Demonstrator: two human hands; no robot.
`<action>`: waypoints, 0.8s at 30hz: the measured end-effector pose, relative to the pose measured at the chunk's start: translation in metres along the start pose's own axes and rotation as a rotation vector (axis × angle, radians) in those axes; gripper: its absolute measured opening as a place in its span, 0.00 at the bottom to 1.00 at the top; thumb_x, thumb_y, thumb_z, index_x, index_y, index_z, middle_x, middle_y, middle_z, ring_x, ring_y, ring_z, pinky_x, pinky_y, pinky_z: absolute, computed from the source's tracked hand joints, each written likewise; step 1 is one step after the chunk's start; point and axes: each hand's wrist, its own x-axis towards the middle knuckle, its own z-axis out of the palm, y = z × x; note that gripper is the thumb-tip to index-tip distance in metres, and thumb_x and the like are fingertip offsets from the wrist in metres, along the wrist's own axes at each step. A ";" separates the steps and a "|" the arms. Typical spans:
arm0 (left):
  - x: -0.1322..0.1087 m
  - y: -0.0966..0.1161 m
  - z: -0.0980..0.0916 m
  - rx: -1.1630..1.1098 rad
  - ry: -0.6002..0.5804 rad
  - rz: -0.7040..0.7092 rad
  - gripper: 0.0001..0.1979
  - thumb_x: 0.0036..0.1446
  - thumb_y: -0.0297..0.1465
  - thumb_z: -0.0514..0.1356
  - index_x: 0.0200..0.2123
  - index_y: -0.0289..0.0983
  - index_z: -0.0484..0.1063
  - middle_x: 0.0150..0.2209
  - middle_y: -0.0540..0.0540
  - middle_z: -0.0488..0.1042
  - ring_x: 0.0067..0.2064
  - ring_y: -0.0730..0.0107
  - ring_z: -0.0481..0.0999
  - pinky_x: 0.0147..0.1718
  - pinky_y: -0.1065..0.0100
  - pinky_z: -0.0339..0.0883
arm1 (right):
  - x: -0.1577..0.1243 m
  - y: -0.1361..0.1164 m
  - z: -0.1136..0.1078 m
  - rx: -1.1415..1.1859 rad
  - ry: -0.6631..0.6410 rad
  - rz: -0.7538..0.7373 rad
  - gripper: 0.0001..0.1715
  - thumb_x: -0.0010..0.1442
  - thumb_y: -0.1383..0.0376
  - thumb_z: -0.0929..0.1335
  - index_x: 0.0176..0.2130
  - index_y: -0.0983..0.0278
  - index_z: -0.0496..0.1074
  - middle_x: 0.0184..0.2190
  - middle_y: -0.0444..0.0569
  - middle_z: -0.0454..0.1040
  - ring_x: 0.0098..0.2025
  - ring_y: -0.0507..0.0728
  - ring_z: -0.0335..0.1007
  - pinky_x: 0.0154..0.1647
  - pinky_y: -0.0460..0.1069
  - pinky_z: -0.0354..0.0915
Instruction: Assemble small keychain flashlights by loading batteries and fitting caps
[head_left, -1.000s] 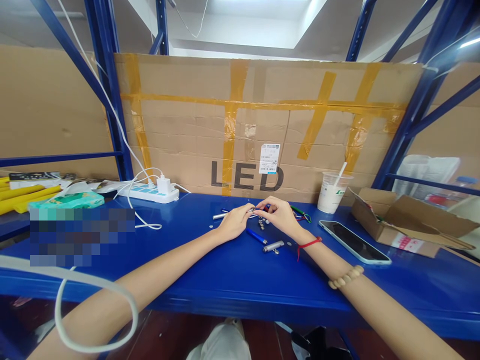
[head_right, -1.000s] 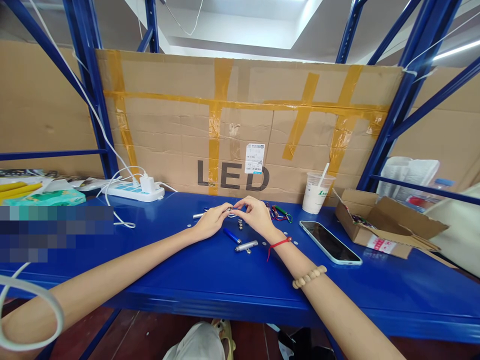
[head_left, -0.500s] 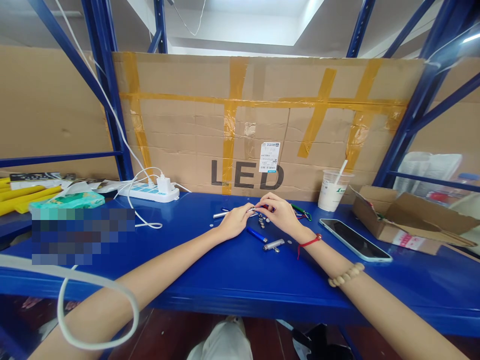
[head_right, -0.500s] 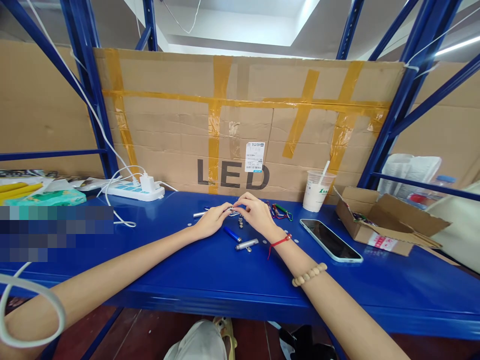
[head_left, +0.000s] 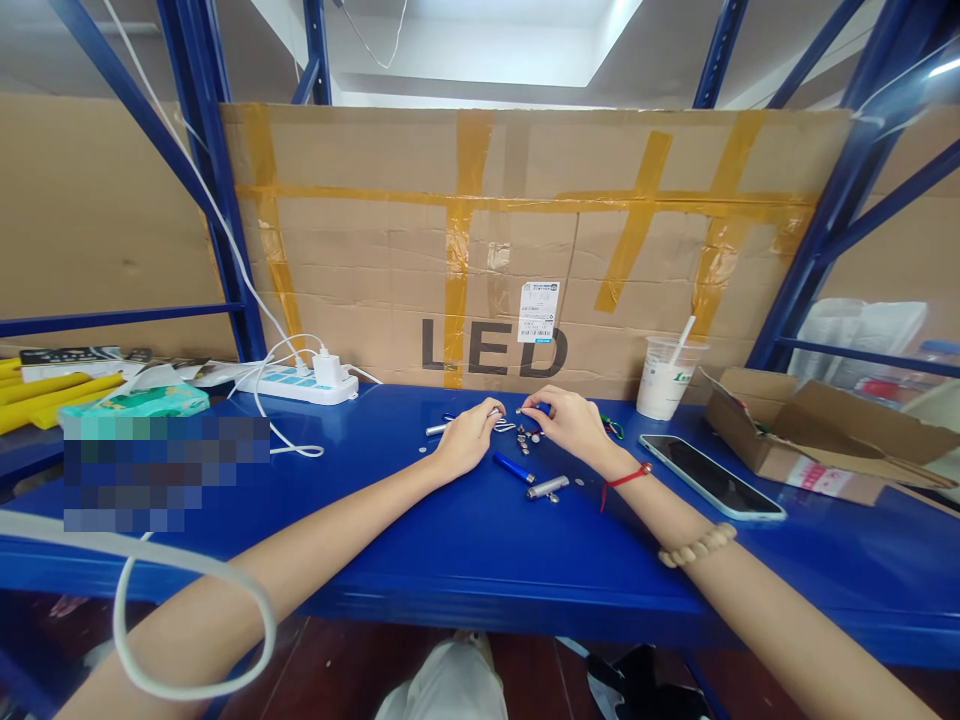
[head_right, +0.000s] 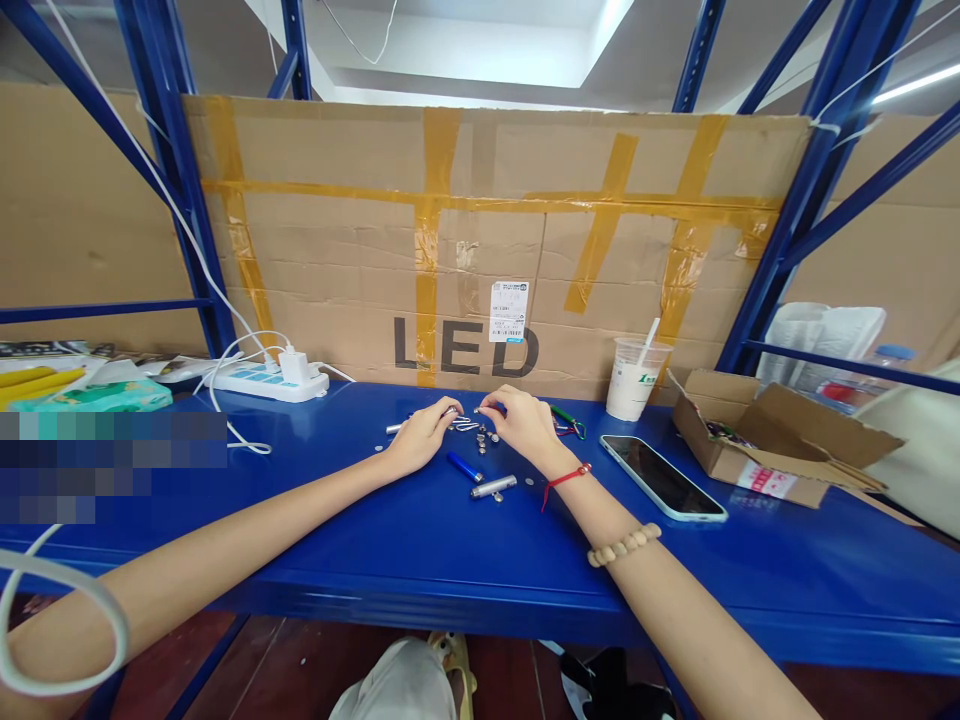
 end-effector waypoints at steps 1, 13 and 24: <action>0.000 0.001 0.000 -0.001 0.000 -0.002 0.14 0.62 0.33 0.42 0.42 0.43 0.65 0.39 0.50 0.73 0.41 0.66 0.73 0.40 0.67 0.63 | 0.000 0.002 0.000 -0.032 -0.043 0.003 0.10 0.57 0.61 0.64 0.31 0.58 0.74 0.35 0.42 0.75 0.32 0.52 0.69 0.25 0.44 0.54; -0.001 0.001 0.000 0.004 -0.017 0.003 0.14 0.62 0.34 0.41 0.42 0.43 0.65 0.37 0.50 0.73 0.39 0.65 0.72 0.37 0.68 0.62 | 0.000 0.011 0.003 -0.198 -0.288 -0.047 0.08 0.55 0.62 0.66 0.30 0.54 0.77 0.37 0.42 0.76 0.38 0.56 0.71 0.26 0.45 0.56; -0.001 0.004 -0.002 -0.001 -0.031 0.000 0.14 0.63 0.34 0.41 0.42 0.43 0.64 0.38 0.49 0.73 0.40 0.65 0.72 0.37 0.67 0.63 | -0.001 0.014 0.006 -0.140 -0.261 -0.033 0.07 0.55 0.61 0.67 0.32 0.52 0.77 0.37 0.40 0.76 0.41 0.56 0.72 0.25 0.44 0.57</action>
